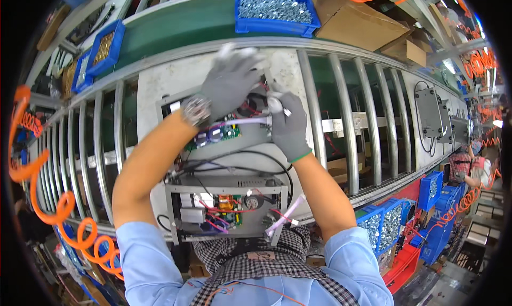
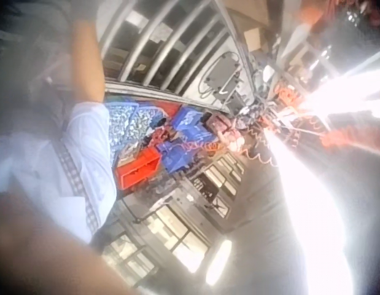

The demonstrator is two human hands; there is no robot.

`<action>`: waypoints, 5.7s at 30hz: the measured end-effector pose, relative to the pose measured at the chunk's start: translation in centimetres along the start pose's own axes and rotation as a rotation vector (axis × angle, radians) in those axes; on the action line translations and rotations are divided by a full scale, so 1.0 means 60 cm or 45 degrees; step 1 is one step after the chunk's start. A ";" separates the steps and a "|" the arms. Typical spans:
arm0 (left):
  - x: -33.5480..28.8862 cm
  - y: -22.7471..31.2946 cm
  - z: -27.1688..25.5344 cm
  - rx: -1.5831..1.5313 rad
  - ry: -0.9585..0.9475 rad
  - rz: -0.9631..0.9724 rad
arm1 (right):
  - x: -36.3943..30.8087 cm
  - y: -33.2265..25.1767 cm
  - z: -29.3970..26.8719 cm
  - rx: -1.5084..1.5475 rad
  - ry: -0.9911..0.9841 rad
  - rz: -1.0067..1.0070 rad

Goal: The person uses a pneumatic screwdriver to fasten screws into a metal housing on a workbench. They then connect various colored wires to circuit boards inside the housing, organizing and securing the connections by hand.

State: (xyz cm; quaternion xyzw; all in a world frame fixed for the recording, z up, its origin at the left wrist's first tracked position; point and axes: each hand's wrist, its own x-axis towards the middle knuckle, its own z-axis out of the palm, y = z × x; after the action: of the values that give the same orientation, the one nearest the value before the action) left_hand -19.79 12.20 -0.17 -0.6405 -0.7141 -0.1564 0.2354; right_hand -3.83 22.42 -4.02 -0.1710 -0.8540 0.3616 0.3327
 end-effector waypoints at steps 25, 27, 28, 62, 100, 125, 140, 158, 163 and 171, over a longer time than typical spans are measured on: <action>-0.048 0.050 0.006 -0.251 -0.279 -0.093 | 0.103 0.002 -0.011 0.631 -0.137 0.331; -0.059 0.055 0.019 -0.318 -0.248 -0.126 | 0.113 -0.002 0.018 0.730 -0.083 0.375; -0.061 0.058 0.021 -0.360 -0.207 -0.192 | 0.110 0.000 0.033 0.778 -0.112 0.480; -0.053 0.051 0.029 -0.616 -0.379 -0.367 | 0.096 0.012 0.039 0.800 -0.032 0.532; -0.025 0.035 0.001 -1.687 -0.235 -0.962 | -0.002 -0.037 -0.038 0.271 -0.052 0.185; -0.049 0.057 0.012 -0.602 -0.552 0.217 | 0.061 0.016 -0.009 0.506 -0.218 0.210; -0.050 0.062 0.007 -0.552 -0.574 0.213 | 0.057 0.011 -0.009 0.429 -0.195 0.248; -0.049 0.066 0.007 -0.499 -0.590 0.225 | 0.056 0.013 -0.001 0.379 -0.119 0.249; -0.054 0.064 0.008 -0.469 -0.550 0.239 | 0.058 0.007 0.000 0.403 -0.117 0.230; -0.053 0.065 0.008 -0.494 -0.559 0.257 | 0.057 0.006 0.003 0.404 -0.103 0.287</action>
State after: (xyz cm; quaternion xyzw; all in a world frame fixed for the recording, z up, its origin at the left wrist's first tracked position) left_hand -15.79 10.30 -2.58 -0.7596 -0.6375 -0.1235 -0.0368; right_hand -6.40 24.36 -2.87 -0.1963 -0.7744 0.5334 0.2781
